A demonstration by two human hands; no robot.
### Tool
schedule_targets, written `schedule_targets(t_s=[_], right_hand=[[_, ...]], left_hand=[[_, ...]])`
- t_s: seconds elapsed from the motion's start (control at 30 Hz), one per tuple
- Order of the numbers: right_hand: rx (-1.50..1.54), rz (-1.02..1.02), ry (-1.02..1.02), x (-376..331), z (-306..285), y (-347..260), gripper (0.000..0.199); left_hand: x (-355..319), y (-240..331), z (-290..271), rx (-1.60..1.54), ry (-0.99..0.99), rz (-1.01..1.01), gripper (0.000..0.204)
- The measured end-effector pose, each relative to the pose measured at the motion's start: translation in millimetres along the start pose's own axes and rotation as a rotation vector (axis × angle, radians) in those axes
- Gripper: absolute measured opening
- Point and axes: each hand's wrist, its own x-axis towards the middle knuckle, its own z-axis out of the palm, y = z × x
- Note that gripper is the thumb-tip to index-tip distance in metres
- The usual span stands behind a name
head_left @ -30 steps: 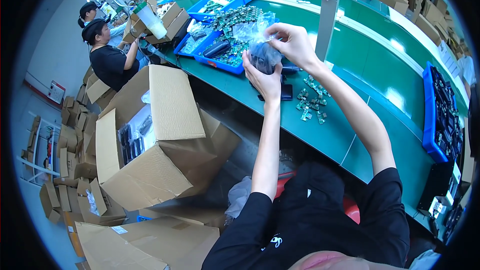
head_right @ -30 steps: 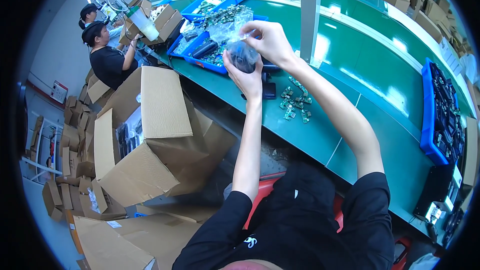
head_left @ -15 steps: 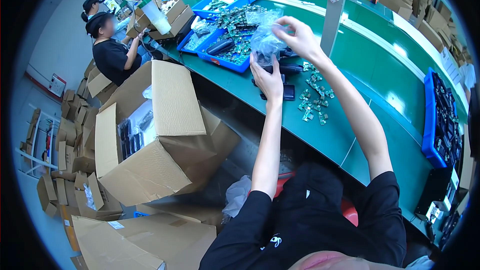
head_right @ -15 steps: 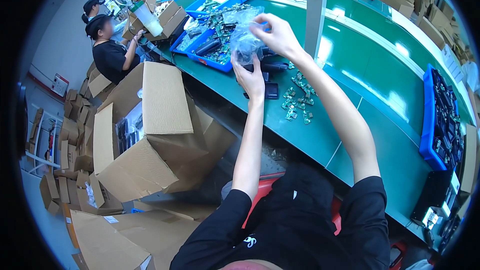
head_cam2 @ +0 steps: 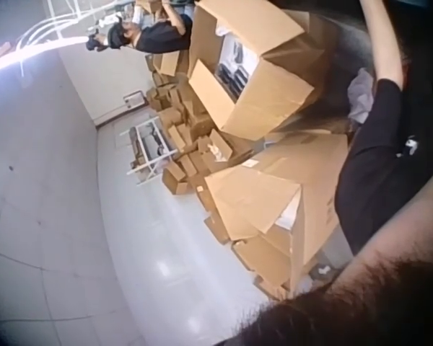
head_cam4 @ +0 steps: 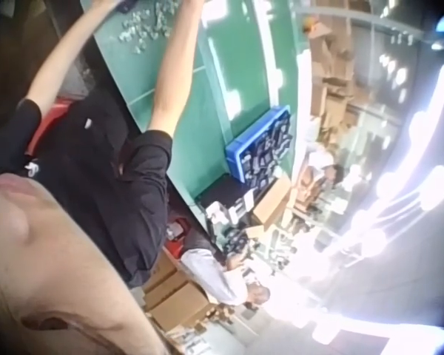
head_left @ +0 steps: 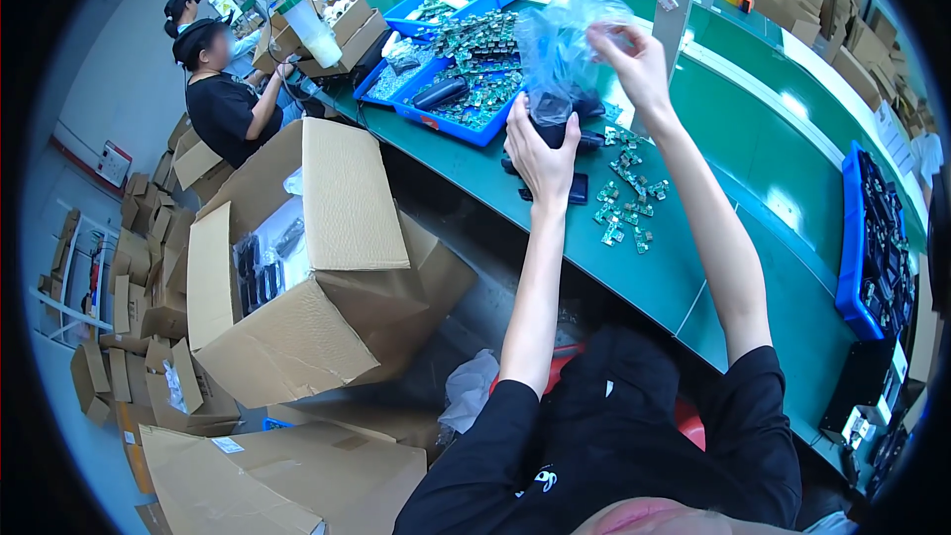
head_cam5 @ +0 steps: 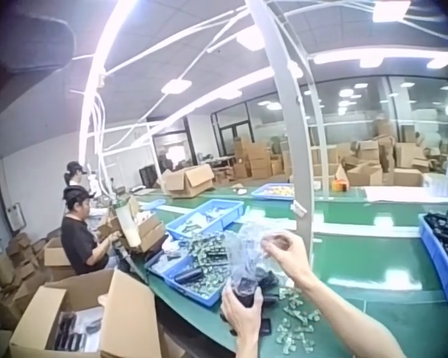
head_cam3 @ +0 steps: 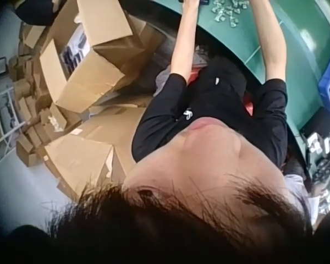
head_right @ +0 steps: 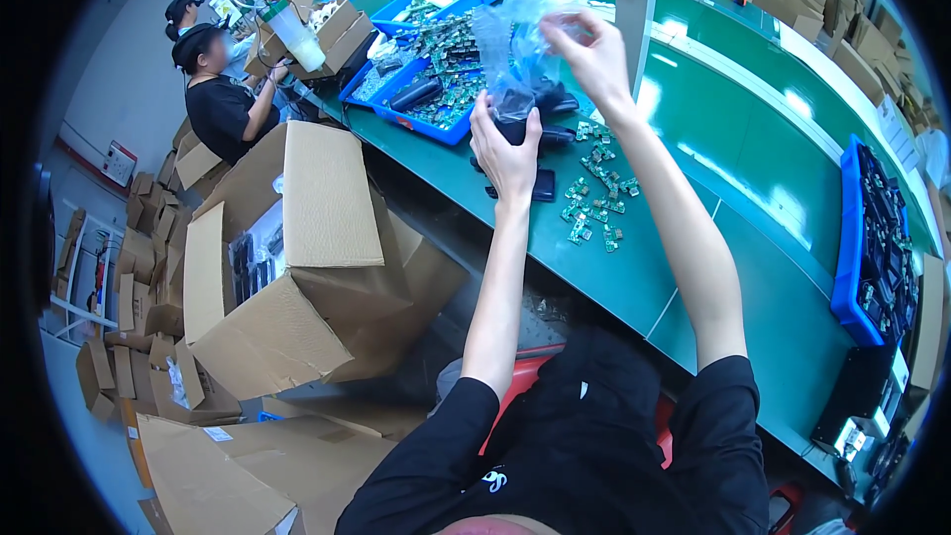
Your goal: The person removes a plastic bag from a box, takes out a plastic housing, and sets it on the table. They then pick up a circuit board, fit it into the plastic housing by hand, and place the assembled unit on the table.
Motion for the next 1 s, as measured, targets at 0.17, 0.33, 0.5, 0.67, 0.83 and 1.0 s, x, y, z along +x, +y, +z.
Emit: schedule_targets(t_s=[0.17, 0.33, 0.5, 0.67, 0.83, 1.0], right_hand=[[0.148, -0.085, 0.192, -3.3, -27.6, -17.2, 0.022], [0.175, -0.09, 0.269, -25.0, -52.6, -34.6, 0.023], [0.175, -0.165, 0.326, -32.7, -76.9, -44.0, 0.024], [0.072, -0.128, 0.324, -39.9, -82.9, -61.9, 0.024], [0.094, -0.124, 0.304, -35.3, -98.9, -54.7, 0.024], [0.062, -0.108, 0.301, -34.9, -113.3, -51.4, 0.024]], left_hand=[[-1.4, -5.5, 3.8, 0.182, -0.071, 0.109, 0.063], [-1.1, -1.7, 1.5, 0.136, -0.025, 0.168, 0.047], [0.1, 2.2, 1.3, 0.042, 0.012, 0.209, 0.03], [3.2, 3.9, -5.4, -0.051, 0.113, 0.263, 0.015], [9.9, 6.7, -0.5, -0.091, 0.118, 0.278, 0.013], [36.6, 12.4, 15.8, -0.115, 0.101, 0.307, 0.01]])
